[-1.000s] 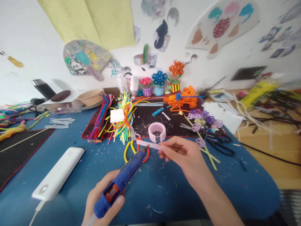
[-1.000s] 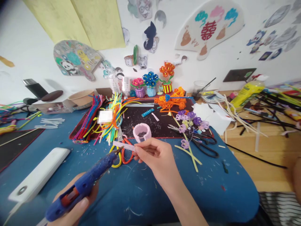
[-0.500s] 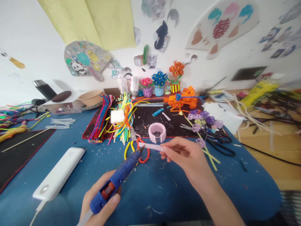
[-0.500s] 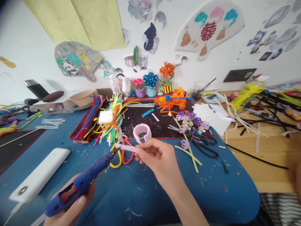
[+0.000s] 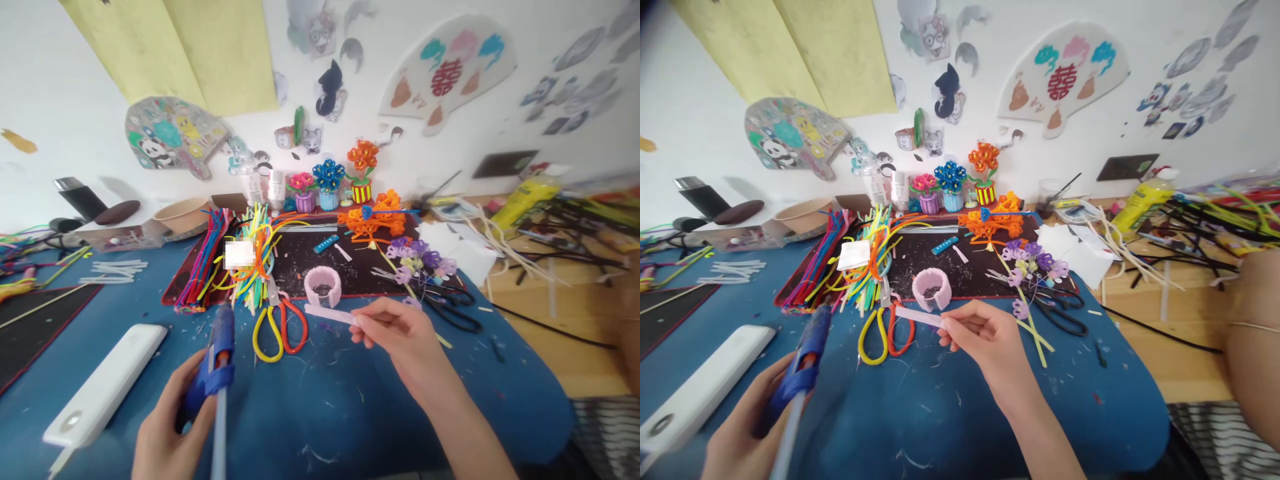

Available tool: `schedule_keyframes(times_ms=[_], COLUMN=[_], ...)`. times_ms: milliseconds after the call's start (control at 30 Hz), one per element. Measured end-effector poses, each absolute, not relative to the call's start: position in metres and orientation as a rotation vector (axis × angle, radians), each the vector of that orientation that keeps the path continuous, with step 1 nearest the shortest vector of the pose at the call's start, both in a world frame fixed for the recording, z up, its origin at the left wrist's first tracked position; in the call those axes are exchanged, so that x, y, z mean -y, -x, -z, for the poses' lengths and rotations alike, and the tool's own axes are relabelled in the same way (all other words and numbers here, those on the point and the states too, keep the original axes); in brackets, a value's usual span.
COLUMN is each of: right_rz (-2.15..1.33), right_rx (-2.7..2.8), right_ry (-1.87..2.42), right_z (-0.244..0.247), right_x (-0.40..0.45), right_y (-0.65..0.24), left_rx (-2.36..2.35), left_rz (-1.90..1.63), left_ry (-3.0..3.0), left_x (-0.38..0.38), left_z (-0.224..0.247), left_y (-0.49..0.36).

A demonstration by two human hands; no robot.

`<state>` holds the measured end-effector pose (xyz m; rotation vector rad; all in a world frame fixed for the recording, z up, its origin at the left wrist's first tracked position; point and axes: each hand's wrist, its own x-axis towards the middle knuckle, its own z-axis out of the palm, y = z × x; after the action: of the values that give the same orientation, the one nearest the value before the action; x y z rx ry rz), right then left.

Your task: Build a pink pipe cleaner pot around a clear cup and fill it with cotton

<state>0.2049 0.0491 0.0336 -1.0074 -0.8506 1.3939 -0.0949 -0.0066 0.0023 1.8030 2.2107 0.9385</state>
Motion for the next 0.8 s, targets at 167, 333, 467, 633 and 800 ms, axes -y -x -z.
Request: schedule_keyframes(times_ms=[167,333,467,633,800], right_rz=[-1.387,-1.377,-1.337,-1.293,-1.269], right_rx=[0.834,0.845,0.839,0.841,0.843], right_ry=[1.013,1.038,1.076,1.105,1.123], right_z=[-0.022,-0.018,-0.014,-0.012,-0.015], right_x=[-0.046,-0.043,-0.044,-0.047,-0.044], right_y=[-0.219,-0.231,-0.239,-0.241,-0.241], left_rx=[-2.567,-2.78,-2.703,-2.641,-1.696], left_rz=[-0.499,-0.374,-0.085,-0.212,-0.356], left_ry=[-1.906,-2.168,-2.502,-2.645,-3.155], left_x=[0.005,-0.003,-0.005,-0.021,-0.093], left_z=[0.007,0.022,0.023,-0.016,-0.048], left_y=[0.091,0.081,0.091,0.058,-0.005])
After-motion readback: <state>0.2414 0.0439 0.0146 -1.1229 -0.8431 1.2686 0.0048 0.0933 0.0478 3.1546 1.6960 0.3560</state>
